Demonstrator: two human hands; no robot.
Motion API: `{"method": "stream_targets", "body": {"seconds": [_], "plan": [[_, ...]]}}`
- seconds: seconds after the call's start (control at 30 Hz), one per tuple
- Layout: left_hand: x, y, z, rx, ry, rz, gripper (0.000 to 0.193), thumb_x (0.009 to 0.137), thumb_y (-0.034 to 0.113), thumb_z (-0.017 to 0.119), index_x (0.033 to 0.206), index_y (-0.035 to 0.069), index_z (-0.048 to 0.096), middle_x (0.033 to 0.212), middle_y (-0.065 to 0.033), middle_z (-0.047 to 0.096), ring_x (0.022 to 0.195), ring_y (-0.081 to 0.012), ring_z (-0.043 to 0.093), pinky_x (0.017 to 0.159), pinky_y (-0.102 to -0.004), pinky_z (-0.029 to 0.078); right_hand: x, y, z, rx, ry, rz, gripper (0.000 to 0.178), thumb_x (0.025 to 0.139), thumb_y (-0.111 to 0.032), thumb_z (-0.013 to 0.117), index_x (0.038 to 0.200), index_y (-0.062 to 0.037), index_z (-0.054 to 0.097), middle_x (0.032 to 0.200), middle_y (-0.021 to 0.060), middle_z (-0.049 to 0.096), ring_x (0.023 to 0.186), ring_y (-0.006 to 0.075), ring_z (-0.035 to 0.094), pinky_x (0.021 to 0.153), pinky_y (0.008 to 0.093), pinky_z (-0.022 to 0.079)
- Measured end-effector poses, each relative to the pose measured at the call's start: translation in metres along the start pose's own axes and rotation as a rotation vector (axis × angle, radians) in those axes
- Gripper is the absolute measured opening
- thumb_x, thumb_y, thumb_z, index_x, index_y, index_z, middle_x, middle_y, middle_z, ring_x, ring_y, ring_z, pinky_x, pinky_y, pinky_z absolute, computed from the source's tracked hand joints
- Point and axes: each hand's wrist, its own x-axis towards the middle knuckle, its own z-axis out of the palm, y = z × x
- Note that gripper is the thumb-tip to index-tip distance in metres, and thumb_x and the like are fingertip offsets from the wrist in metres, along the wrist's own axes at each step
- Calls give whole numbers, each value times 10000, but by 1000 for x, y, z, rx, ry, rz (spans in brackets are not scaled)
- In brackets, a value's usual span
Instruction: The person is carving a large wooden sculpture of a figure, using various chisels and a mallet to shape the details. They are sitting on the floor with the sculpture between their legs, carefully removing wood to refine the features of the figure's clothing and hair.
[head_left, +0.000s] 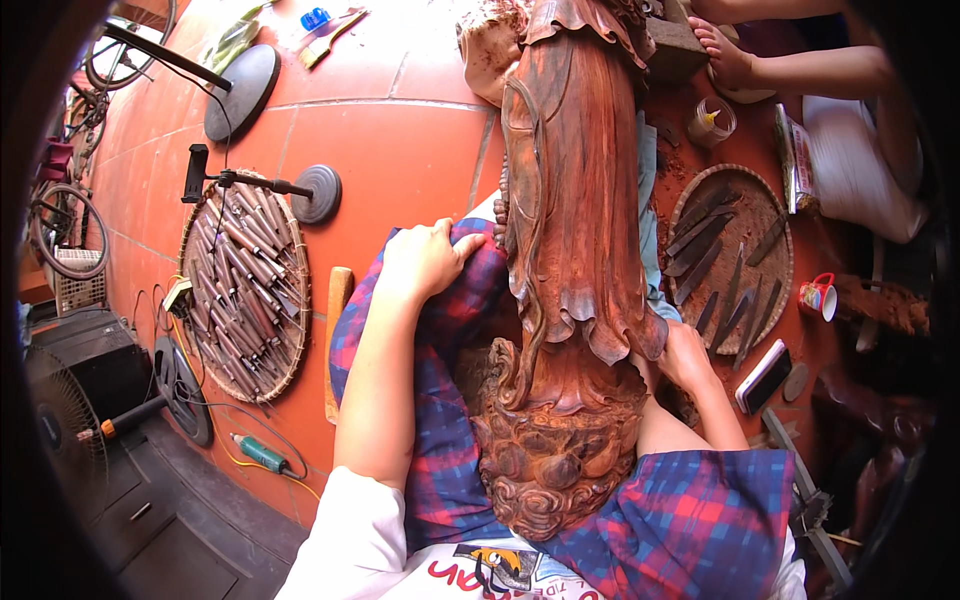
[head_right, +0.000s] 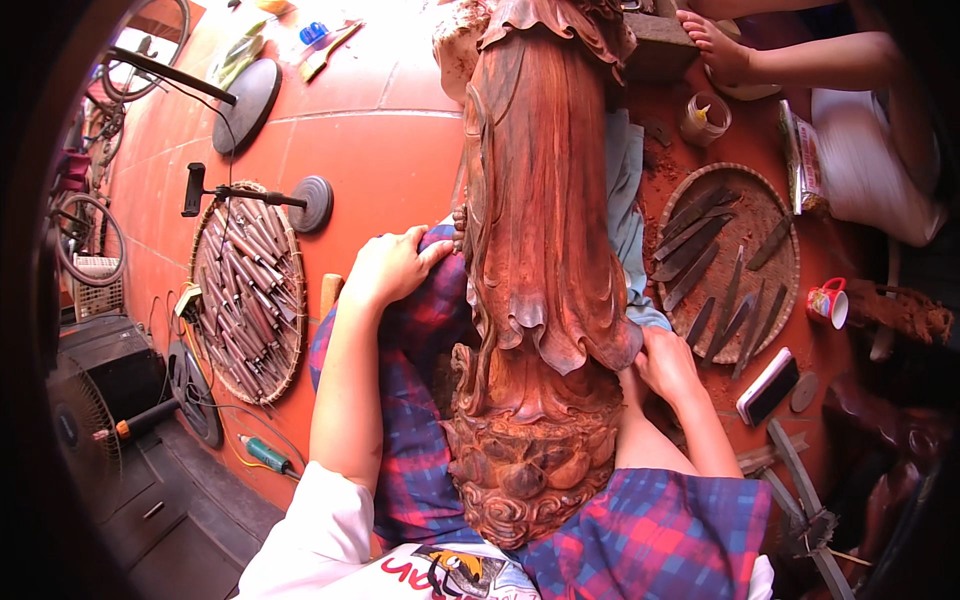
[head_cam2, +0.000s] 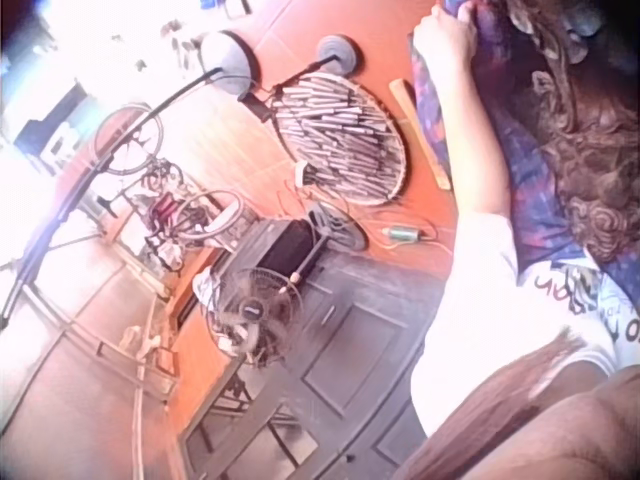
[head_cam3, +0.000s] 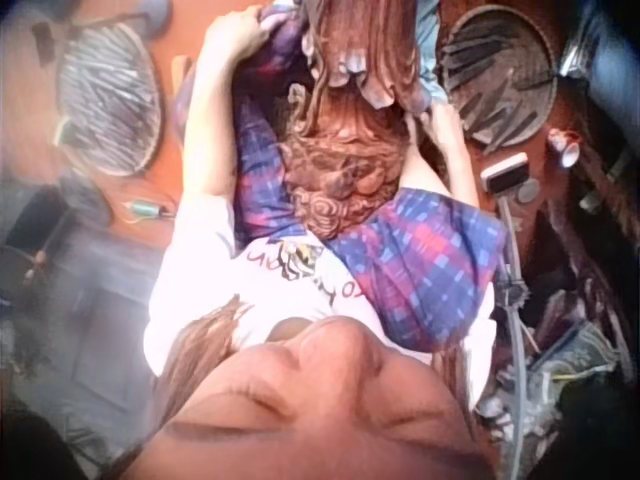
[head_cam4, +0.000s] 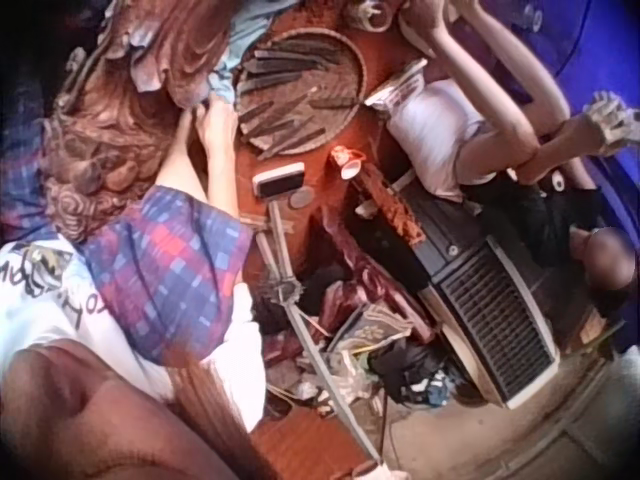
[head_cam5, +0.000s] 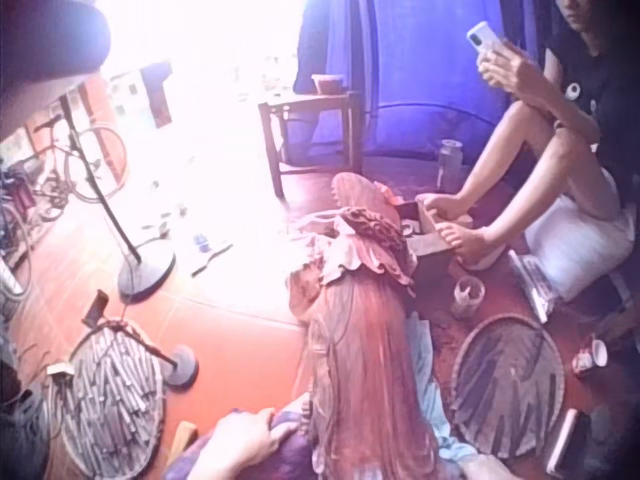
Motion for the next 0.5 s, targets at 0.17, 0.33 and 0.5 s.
{"method": "stream_targets", "body": {"seconds": [0.17, 0.33, 0.5], "plan": [[3, 0, -1, -19, -22, 14, 592, 900, 564, 451, 1165, 52, 587, 975, -229, 657, 953, -393, 619, 833, -470, 483, 7, 3, 7, 32, 1, 33, 296, 750, -74, 567, 1040, -32, 610, 1001, 222, 623, 939, 416, 579, 799, 485, 475], [6, -3, -2, -22, -41, 12, 595, 897, 568, 453, 1156, 52, 596, 983, -235, 652, 958, -394, 616, 833, -466, 483, 8, -3, 2, 80, 24, 30, 302, 759, -93, 578, 1053, -37, 611, 994, 215, 627, 930, 416, 581, 798, 485, 475], [7, -6, -2, -33, -40, 10, 603, 893, 574, 453, 1156, 51, 598, 989, -233, 651, 963, -393, 614, 845, -458, 478, 10, -9, 0, 92, 17, 42, 296, 765, -144, 612, 1043, -41, 613, 993, 212, 629, 924, 412, 587, 780, 482, 480]]}}
